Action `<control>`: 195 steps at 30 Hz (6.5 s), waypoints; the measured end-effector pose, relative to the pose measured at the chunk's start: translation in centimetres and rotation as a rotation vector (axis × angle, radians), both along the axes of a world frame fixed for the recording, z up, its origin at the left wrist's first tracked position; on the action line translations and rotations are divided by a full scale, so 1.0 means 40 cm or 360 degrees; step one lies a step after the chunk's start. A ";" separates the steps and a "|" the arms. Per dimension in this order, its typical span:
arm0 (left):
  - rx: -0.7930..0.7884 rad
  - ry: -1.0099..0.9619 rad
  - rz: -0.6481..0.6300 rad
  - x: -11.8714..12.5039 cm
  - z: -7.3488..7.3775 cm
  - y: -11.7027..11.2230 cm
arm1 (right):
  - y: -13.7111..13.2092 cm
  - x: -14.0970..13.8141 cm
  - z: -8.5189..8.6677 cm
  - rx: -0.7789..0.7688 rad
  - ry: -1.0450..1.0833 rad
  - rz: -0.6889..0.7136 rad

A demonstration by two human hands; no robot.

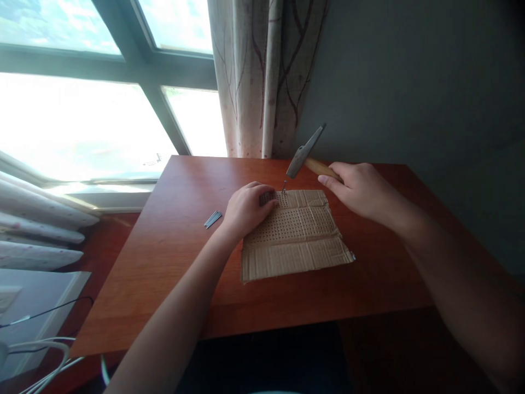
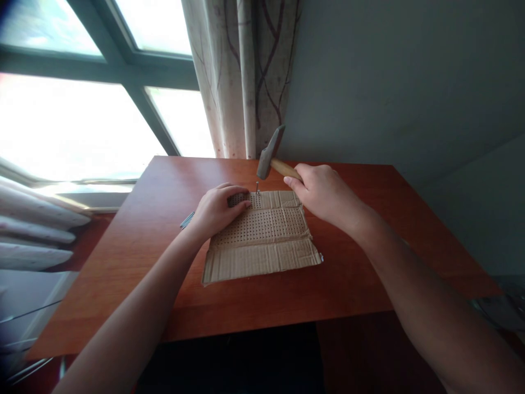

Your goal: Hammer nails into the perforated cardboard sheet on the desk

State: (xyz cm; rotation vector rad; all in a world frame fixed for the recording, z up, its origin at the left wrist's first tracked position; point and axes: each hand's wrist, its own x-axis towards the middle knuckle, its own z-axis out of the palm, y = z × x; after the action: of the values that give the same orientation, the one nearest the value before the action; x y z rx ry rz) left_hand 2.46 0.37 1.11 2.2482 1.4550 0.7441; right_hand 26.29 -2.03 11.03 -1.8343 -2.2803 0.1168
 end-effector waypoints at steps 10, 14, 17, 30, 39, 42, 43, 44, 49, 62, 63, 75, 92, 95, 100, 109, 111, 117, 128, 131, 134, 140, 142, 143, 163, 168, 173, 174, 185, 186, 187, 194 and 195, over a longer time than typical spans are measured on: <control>0.0007 -0.0100 0.0029 -0.009 -0.004 0.010 | 0.005 -0.006 -0.010 0.0004 0.0035 -0.0012; 0.0023 -0.0129 0.0021 -0.012 0.000 0.013 | 0.004 -0.003 -0.015 -0.0025 0.0045 -0.0017; 0.0023 -0.0159 0.0008 -0.015 -0.003 0.019 | 0.003 -0.001 -0.015 -0.0046 0.0049 -0.0036; -0.0008 -0.0128 -0.0034 -0.020 -0.016 0.030 | 0.007 -0.006 -0.018 -0.0073 0.0058 -0.0036; -0.0046 -0.0125 -0.0047 -0.023 -0.027 0.036 | 0.026 -0.021 0.007 -0.0034 0.0044 -0.0021; -0.0043 -0.0130 -0.0040 -0.023 -0.030 0.036 | 0.028 -0.029 0.004 -0.0056 0.0042 -0.0001; -0.0044 -0.0129 -0.0037 -0.023 -0.030 0.035 | 0.029 -0.032 0.001 -0.0079 0.0036 0.0010; -0.0046 -0.0127 -0.0036 -0.022 -0.029 0.034 | 0.029 -0.035 -0.002 -0.0104 0.0031 0.0019; -0.0077 -0.0117 -0.0008 -0.020 -0.018 0.030 | 0.026 -0.039 -0.008 -0.0125 0.0068 0.0014; -0.0105 -0.0137 0.0003 -0.019 -0.015 0.025 | 0.024 -0.037 -0.025 -0.0083 0.0104 0.0001; -0.0105 -0.0137 0.0004 -0.020 -0.016 0.025 | 0.024 -0.036 -0.027 -0.0076 0.0094 0.0002; -0.0093 -0.0129 -0.0002 -0.021 -0.019 0.028 | 0.021 -0.037 -0.045 -0.0118 0.0038 0.0006; -0.0109 -0.0156 -0.0002 -0.020 -0.020 0.028 | 0.024 -0.045 -0.069 -0.0100 -0.0051 0.0017; -0.0106 -0.0158 0.0002 -0.020 -0.022 0.030 | 0.022 -0.047 -0.071 -0.0110 -0.0059 0.0036; -0.0095 -0.0158 -0.0019 -0.021 -0.024 0.031 | 0.020 -0.044 -0.074 -0.0120 -0.0029 0.0035; -0.0104 -0.0169 -0.0003 -0.020 -0.018 0.028 | 0.017 -0.043 -0.082 -0.0109 -0.0040 0.0033; -0.0101 -0.0171 -0.0009 -0.020 -0.020 0.029 | 0.015 -0.045 -0.079 -0.0103 -0.0025 0.0016; -0.0109 -0.0174 -0.0015 -0.021 -0.024 0.032 | 0.019 -0.044 -0.088 -0.0117 -0.0032 0.0033; -0.0116 -0.0162 -0.0019 -0.020 -0.019 0.032 | 0.006 0.019 -0.096 0.0386 0.1228 -0.0065; -0.0110 -0.0172 -0.0025 -0.020 -0.019 0.031 | 0.013 0.036 -0.126 0.0462 0.1928 -0.0035; -0.0109 -0.0179 -0.0012 -0.019 -0.019 0.029 | 0.011 0.047 -0.144 0.0572 0.2119 -0.0029; -0.0109 -0.0200 -0.0018 -0.020 -0.018 0.028 | -0.007 0.068 -0.171 0.0777 0.2142 -0.0077; -0.0098 -0.0209 -0.0025 -0.021 -0.019 0.029 | -0.011 0.070 -0.179 0.0808 0.2153 -0.0084; -0.0090 -0.0218 -0.0031 -0.021 -0.019 0.029 | -0.013 0.071 -0.183 0.0822 0.2155 -0.0087; 0.0102 -0.0528 0.0412 -0.161 -0.010 0.035 | -0.038 0.101 -0.203 0.0738 0.2330 -0.0027; -0.0133 0.0022 0.0528 -0.252 -0.031 -0.007 | -0.039 0.098 -0.202 0.0786 0.2355 -0.0084; -0.0189 0.0503 0.0529 -0.290 -0.055 -0.043 | -0.041 0.089 -0.205 0.0835 0.2335 -0.0127; -0.0203 0.0557 0.0517 -0.292 -0.059 -0.047 | -0.041 0.087 -0.204 0.0833 0.2332 -0.0124; -0.0190 0.0833 0.0529 -0.290 -0.070 -0.041 | -0.035 0.087 -0.206 0.0866 0.2322 -0.0072; -0.0187 0.0854 0.0528 -0.290 -0.070 -0.040 | -0.036 0.088 -0.206 0.0865 0.2322 -0.0073; -0.0181 0.0873 0.0528 -0.290 -0.071 -0.038 | -0.036 0.089 -0.207 0.0859 0.2322 -0.0074; -0.0242 0.0875 0.0569 -0.277 -0.065 -0.030 | -0.037 0.087 -0.206 0.0885 0.2319 -0.0070; -0.0261 0.0879 0.0583 -0.275 -0.063 -0.028 | -0.037 0.086 -0.206 0.0886 0.2316 -0.0078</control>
State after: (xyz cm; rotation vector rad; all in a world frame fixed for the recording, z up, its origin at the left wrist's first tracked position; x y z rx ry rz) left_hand -8.53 -0.76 -1.39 2.1787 2.1298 0.0723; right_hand 29.71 -3.51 2.79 -0.8935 -1.0463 0.5266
